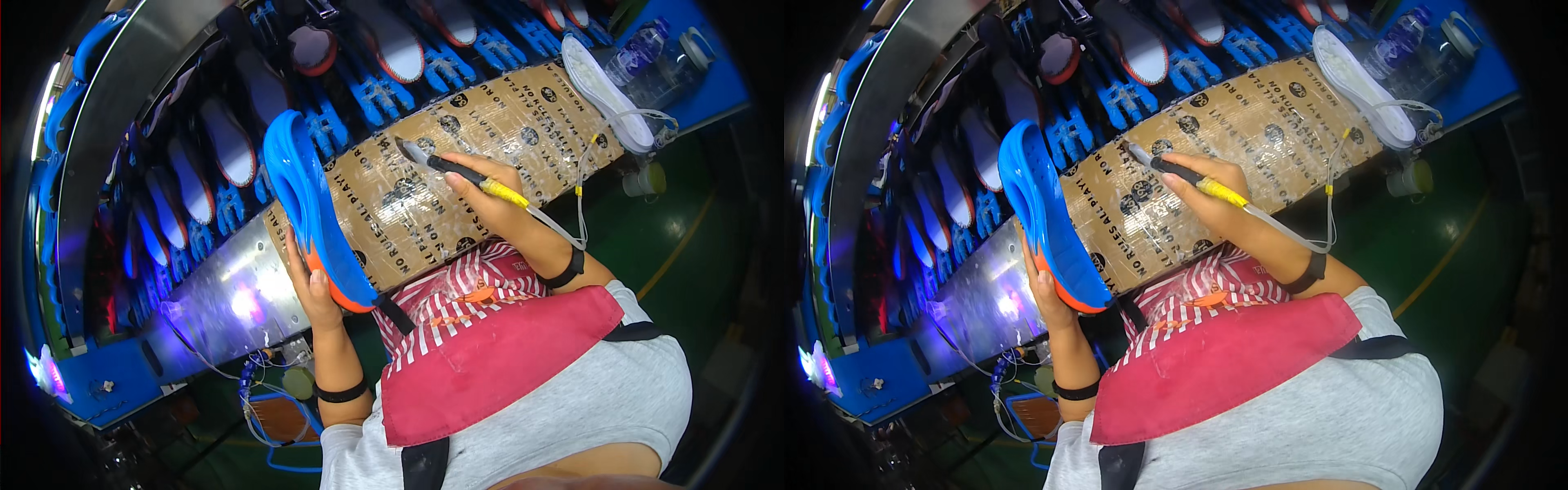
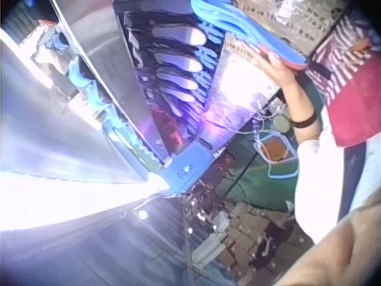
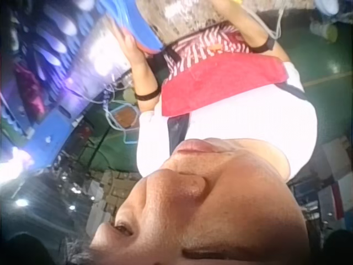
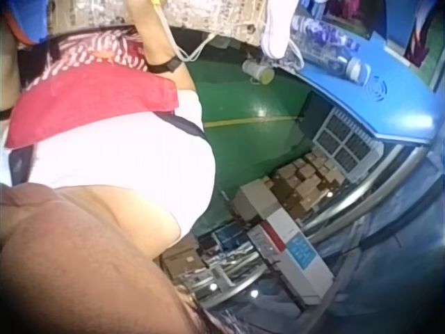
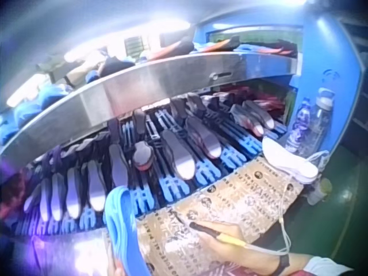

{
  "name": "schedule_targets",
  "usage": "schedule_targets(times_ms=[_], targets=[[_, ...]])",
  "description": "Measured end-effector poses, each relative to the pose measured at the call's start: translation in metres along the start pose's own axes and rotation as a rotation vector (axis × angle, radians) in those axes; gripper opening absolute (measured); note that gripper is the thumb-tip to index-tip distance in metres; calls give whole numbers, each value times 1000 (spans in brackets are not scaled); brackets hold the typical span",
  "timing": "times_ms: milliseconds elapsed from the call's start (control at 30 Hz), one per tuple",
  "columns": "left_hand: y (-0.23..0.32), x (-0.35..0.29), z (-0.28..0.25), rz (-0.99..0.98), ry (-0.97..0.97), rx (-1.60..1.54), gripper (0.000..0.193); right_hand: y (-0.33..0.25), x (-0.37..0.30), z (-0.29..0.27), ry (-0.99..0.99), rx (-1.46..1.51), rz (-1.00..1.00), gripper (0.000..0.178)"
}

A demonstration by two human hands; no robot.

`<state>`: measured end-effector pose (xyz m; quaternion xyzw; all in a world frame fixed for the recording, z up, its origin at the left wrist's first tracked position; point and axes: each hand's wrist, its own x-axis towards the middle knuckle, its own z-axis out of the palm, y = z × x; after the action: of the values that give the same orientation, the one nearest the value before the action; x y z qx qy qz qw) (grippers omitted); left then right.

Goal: The person picks up a blue shoe sole from a rack, applies a substance to its surface with a brush, and places it back. This process is repeated with several more soles throughout the video.

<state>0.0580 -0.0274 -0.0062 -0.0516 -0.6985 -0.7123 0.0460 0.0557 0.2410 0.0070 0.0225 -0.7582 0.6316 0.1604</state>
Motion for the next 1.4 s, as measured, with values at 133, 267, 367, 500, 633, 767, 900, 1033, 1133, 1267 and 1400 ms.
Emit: schedule_targets(times_ms=[133,267,367,500,633,767,900,1033,1133,1267,1400], targets=[[6,-4,8,-32,-6,-154,85,-2,3,0,87,12,7,30],[-3,-10,2,-122,-69,-239,77,7,7,-2,167,46,-15,34],[3,-10,9,-179,-70,-329,75,8,12,-1,221,122,-24,34],[13,-4,26,-277,-141,-427,79,2,26,1,266,148,-143,31],[19,-2,39,-322,-340,-455,82,-23,45,16,243,-59,-405,31],[21,-2,62,-442,-484,-338,86,-34,53,37,300,-286,-748,37],[8,-5,60,-471,-472,-309,84,-27,60,36,309,-252,-832,38],[10,1,42,-509,-600,-194,88,-17,74,19,485,-330,-772,35],[33,-2,49,-563,-495,-340,87,-11,92,1,550,-374,-758,38],[66,15,44,-391,-428,-544,87,-11,94,-24,597,-224,-621,32],[123,45,37,-110,-339,-584,85,-5,81,-36,576,-89,-480,29]])
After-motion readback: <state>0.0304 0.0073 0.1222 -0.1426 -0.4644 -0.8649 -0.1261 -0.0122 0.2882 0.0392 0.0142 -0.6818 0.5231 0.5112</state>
